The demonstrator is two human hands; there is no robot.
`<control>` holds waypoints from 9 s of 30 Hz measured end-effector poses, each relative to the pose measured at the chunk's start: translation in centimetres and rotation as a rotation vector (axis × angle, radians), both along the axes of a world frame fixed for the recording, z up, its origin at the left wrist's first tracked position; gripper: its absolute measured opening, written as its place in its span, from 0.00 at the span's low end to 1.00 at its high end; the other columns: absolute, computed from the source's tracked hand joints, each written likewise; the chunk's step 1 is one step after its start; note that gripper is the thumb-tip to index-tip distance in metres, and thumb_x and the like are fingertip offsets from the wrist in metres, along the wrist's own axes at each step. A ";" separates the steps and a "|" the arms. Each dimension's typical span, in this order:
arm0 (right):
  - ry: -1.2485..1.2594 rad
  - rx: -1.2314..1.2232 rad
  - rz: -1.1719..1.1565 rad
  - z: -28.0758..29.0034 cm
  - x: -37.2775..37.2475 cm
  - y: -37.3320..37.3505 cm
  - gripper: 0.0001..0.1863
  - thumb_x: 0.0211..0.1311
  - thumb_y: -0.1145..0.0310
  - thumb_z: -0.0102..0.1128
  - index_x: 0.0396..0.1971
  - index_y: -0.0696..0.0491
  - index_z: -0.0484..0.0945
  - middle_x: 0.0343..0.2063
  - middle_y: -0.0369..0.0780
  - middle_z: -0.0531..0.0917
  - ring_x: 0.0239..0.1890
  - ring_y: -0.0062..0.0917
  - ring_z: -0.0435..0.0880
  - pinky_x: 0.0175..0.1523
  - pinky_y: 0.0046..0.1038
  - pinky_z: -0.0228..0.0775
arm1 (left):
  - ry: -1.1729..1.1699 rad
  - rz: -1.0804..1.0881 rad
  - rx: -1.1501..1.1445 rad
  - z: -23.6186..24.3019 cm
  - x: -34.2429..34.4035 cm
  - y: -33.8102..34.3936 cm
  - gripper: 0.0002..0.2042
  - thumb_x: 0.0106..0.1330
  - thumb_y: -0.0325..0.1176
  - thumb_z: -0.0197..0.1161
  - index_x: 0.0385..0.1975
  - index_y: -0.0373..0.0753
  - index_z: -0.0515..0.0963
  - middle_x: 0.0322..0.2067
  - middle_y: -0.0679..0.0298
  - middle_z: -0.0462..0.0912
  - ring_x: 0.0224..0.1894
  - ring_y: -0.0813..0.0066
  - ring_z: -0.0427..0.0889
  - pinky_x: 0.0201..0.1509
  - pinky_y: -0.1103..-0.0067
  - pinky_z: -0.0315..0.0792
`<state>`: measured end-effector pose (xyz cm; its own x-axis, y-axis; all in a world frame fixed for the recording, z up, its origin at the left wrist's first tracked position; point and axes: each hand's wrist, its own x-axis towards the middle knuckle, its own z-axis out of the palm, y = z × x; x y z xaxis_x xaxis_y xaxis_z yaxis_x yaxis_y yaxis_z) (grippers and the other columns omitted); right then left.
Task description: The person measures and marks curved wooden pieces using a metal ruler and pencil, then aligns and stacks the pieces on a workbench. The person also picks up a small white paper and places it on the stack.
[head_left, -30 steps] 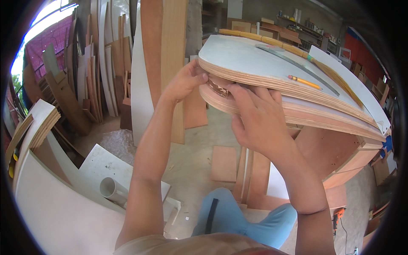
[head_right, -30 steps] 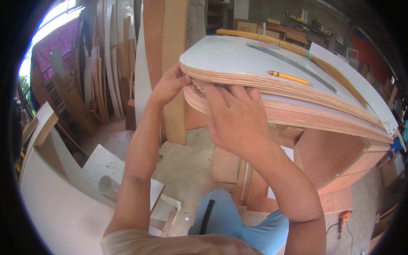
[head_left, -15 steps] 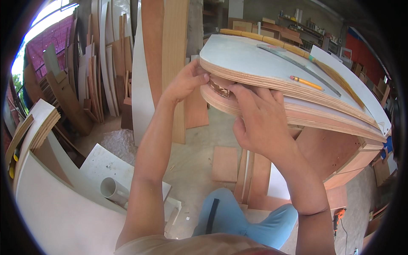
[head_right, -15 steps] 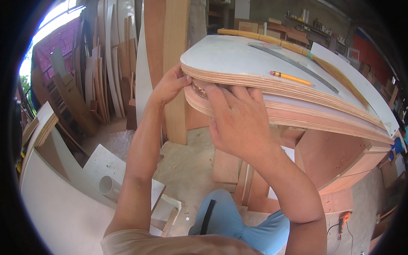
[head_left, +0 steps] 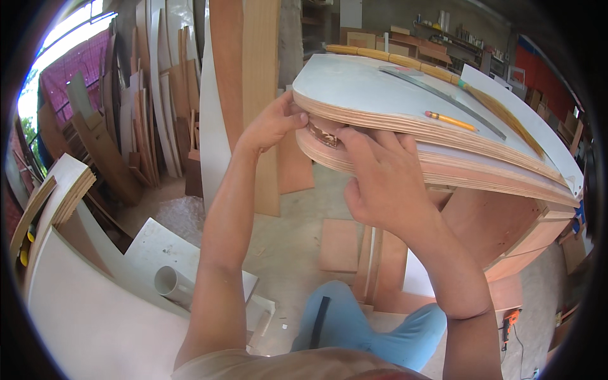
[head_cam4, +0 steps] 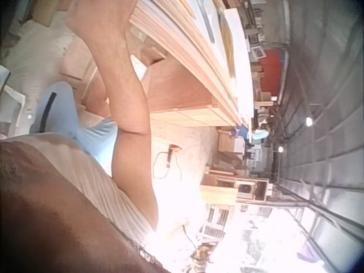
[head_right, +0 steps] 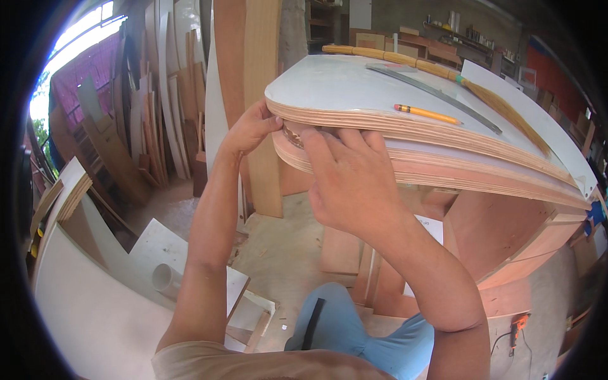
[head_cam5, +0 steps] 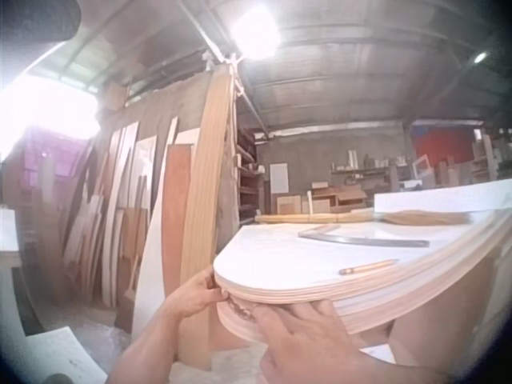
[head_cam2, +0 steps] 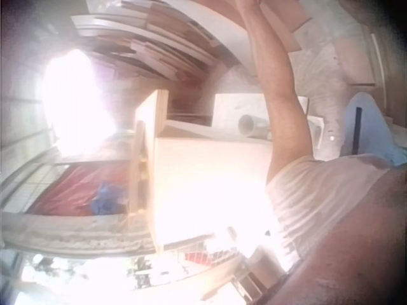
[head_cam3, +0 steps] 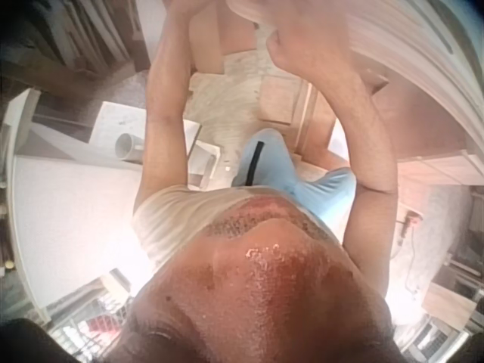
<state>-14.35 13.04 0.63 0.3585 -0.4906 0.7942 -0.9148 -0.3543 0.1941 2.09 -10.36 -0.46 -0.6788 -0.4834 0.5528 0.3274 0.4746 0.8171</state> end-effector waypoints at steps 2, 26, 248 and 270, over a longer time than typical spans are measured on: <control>-0.006 -0.016 0.015 -0.1 -0.1 -0.1 0.34 0.37 0.78 0.58 0.54 0.56 0.70 0.41 0.42 0.82 0.47 0.38 0.75 0.45 0.39 0.58 | 0.003 -0.009 0.010 0.1 0.0 0.1 0.37 0.62 0.36 0.69 0.67 0.31 0.58 0.61 0.54 0.72 0.65 0.65 0.69 0.72 0.70 0.56; -0.011 0.039 -0.017 0.1 0.3 0.0 0.31 0.39 0.78 0.58 0.52 0.57 0.70 0.41 0.43 0.82 0.49 0.38 0.75 0.47 0.40 0.58 | -0.004 0.000 0.011 0.0 0.2 0.4 0.36 0.63 0.32 0.66 0.69 0.30 0.56 0.63 0.53 0.70 0.67 0.65 0.67 0.72 0.71 0.56; -1.009 1.524 -1.331 11.0 -262.8 59.8 0.33 0.66 0.38 0.46 0.61 0.44 0.75 0.62 0.48 0.73 0.68 0.43 0.65 0.71 0.56 0.43 | -1.481 0.160 0.104 -9.3 -259.0 26.6 0.28 0.68 0.55 0.54 0.47 0.29 0.77 0.46 0.53 0.83 0.47 0.59 0.80 0.49 0.64 0.72; -1.908 1.054 -1.399 -14.9 -292.0 53.7 0.28 0.59 0.48 0.58 0.51 0.54 0.80 0.46 0.50 0.84 0.50 0.45 0.82 0.56 0.42 0.72 | -1.803 -0.399 0.086 -3.5 -318.9 20.7 0.34 0.66 0.56 0.57 0.62 0.34 0.71 0.67 0.52 0.67 0.70 0.58 0.63 0.71 0.68 0.57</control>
